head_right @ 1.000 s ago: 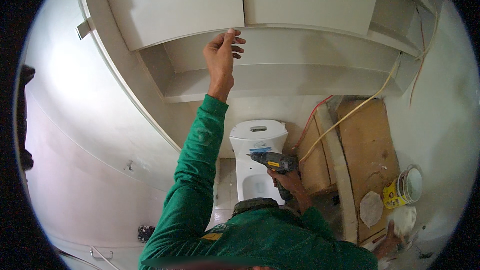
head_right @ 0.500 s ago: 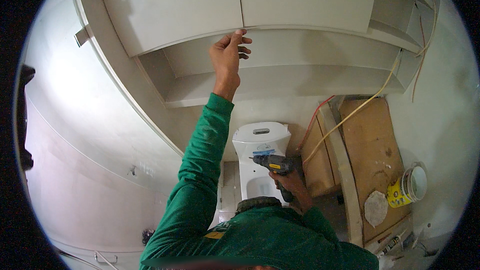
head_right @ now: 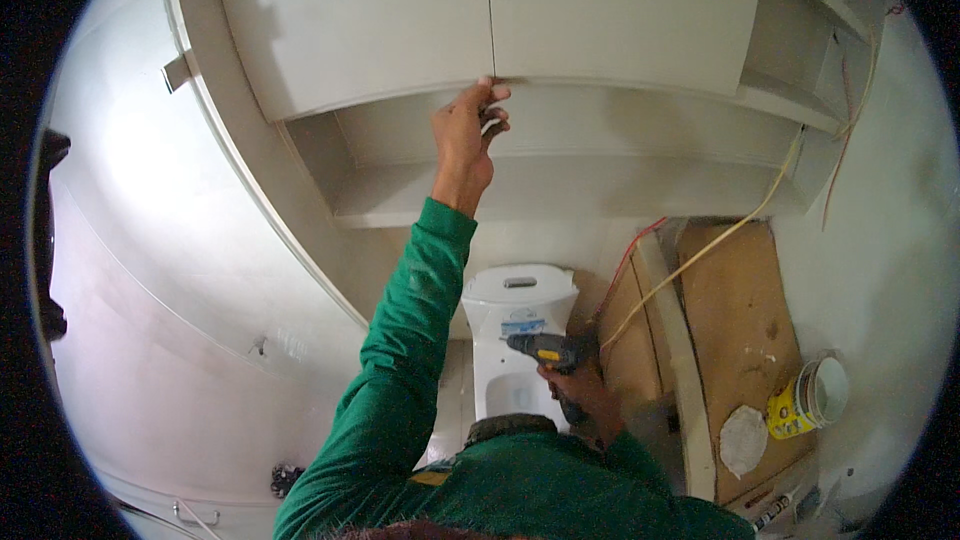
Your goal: The person uses a cordless drill to attach cabinet doors to wall-mounted cabinets in a bathroom. They repeatedly open and close the doors to check alignment and secure the hinges. The person also handles a white cabinet door and a metal hinge.
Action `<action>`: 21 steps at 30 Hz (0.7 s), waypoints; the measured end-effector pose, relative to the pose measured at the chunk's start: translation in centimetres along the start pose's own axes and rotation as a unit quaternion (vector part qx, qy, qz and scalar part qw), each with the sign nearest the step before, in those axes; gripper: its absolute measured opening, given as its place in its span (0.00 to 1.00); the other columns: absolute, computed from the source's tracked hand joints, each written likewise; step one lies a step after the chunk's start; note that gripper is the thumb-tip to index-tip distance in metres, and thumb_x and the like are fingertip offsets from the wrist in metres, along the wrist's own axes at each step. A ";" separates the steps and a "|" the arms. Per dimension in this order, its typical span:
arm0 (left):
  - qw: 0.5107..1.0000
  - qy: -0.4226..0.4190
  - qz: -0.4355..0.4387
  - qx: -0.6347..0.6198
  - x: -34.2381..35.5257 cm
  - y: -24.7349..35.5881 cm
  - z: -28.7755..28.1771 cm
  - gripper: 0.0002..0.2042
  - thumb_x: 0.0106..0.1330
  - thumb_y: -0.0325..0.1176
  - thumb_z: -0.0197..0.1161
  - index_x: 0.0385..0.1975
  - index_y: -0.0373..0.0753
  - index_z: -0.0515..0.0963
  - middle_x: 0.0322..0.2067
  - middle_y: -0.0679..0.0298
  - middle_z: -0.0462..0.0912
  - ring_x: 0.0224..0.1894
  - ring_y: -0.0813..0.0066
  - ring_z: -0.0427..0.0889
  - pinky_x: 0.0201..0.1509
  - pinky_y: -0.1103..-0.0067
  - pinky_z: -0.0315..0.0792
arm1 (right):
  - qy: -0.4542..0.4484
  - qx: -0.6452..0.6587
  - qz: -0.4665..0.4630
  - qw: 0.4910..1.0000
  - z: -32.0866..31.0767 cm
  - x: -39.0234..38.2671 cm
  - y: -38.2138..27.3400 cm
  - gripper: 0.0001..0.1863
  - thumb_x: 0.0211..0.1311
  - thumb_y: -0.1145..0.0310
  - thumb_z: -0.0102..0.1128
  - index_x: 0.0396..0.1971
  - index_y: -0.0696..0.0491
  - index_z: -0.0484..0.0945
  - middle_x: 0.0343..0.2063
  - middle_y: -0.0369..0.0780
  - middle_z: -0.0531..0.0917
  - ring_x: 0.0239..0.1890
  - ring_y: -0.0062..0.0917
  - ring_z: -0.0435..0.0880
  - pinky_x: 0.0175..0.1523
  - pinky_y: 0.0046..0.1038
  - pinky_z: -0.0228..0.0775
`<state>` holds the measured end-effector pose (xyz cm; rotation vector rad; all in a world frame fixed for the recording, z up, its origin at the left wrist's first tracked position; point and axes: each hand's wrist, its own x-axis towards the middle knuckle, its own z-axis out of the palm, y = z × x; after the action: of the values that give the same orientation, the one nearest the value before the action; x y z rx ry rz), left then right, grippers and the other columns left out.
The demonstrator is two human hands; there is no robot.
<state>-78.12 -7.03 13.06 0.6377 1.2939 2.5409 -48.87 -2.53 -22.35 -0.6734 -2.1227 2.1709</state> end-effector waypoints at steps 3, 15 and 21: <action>1.000 0.022 0.004 -0.007 0.6 0.3 0.4 0.11 0.79 0.36 0.65 0.41 0.34 0.88 0.35 0.63 0.90 0.28 0.75 0.77 0.34 0.76 0.76 | 0.047 -0.088 0.041 0.994 0.1 -0.1 -0.3 0.16 0.70 0.61 0.77 0.47 0.53 0.83 0.32 0.35 0.87 0.30 0.24 0.85 0.38 0.34 0.82; 1.000 0.009 0.000 0.002 0.0 0.4 0.9 0.11 0.77 0.36 0.69 0.46 0.33 0.87 0.36 0.62 0.91 0.25 0.77 0.76 0.32 0.76 0.76 | -0.016 -0.034 -0.146 0.989 -0.3 -0.1 -3.1 0.13 0.67 0.69 0.72 0.50 0.53 0.84 0.28 0.32 0.85 0.21 0.17 0.79 0.27 0.26 0.74; 1.000 0.014 0.016 -0.007 0.2 -0.1 1.0 0.10 0.76 0.35 0.71 0.43 0.33 0.88 0.35 0.60 0.92 0.21 0.77 0.75 0.28 0.76 0.75 | 0.004 -0.015 -0.207 0.978 -0.1 -0.8 -2.7 0.20 0.65 0.74 0.68 0.57 0.54 0.87 0.34 0.31 0.87 0.22 0.14 0.75 0.27 0.23 0.67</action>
<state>-77.83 -6.23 13.58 0.6255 1.2836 2.5911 -48.86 -2.55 -19.59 -0.2111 -2.0654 1.9102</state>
